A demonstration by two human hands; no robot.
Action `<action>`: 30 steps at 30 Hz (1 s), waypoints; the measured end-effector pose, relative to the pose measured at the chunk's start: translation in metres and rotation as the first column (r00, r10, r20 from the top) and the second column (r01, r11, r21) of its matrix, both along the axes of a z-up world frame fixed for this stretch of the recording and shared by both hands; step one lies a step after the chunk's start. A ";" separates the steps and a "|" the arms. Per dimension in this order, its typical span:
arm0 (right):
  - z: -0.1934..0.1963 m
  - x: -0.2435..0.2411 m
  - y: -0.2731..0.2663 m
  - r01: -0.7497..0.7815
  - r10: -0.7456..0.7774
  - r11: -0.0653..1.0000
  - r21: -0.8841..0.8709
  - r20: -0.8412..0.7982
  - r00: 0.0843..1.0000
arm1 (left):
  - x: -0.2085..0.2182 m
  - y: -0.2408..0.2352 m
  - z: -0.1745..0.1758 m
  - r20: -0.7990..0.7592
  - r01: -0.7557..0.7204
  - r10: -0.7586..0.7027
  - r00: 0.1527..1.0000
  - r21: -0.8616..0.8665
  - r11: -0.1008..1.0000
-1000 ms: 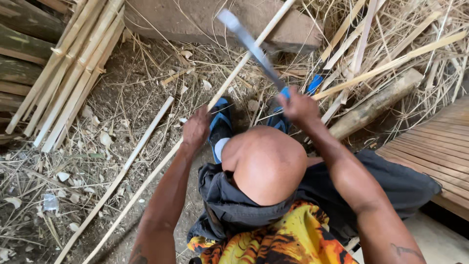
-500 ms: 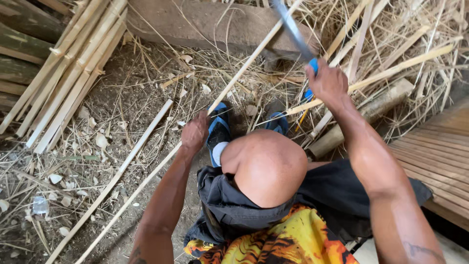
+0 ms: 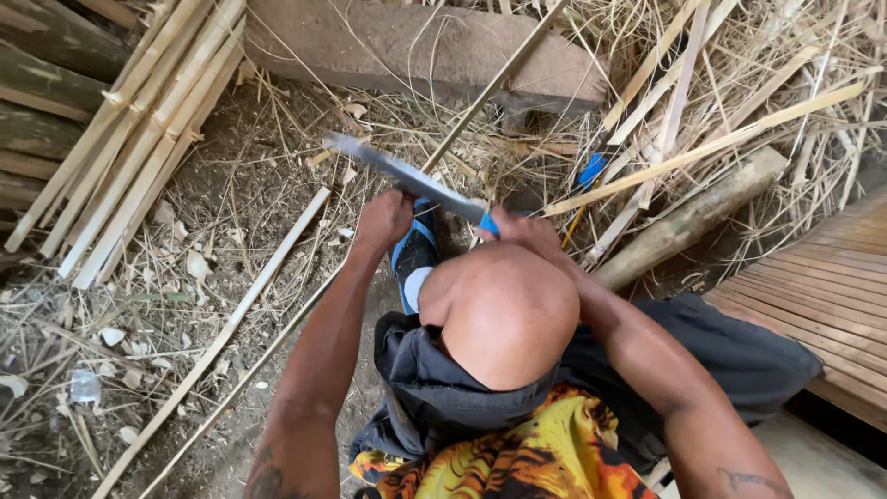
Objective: The person sits on the ground and uses a machete to split long bamboo poles into thin strips. They repeatedly strike the bamboo against a brick to separate the layers and then set the finished strips aside.
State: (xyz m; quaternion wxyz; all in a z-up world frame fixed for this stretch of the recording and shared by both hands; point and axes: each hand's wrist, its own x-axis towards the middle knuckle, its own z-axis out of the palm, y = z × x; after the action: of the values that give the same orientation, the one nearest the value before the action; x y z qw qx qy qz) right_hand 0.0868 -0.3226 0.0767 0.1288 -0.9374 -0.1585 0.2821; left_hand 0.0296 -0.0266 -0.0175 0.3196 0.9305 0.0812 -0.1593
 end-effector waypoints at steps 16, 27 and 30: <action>0.038 0.095 -0.094 0.579 -0.578 0.815 0.013 0.076 0.812 | -0.078 0.046 0.032 -0.151 -0.050 0.038 0.988 -0.080 0.996; 0.024 0.072 -0.069 0.275 -0.256 0.960 -0.049 0.244 0.935 | 0.042 -0.033 0.053 0.006 -0.068 0.068 0.998 -0.082 0.994; 0.025 0.071 -0.058 0.294 -0.281 0.955 -0.028 0.216 0.935 | 0.040 -0.027 0.076 0.092 -0.047 0.055 0.994 -0.081 0.996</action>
State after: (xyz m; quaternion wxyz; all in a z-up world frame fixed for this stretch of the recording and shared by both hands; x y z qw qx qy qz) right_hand 0.1583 -0.3811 0.1021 0.1232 -0.9783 -0.0238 0.1647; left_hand 0.0699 -0.0534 0.0585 0.3634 0.9214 0.0833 -0.1100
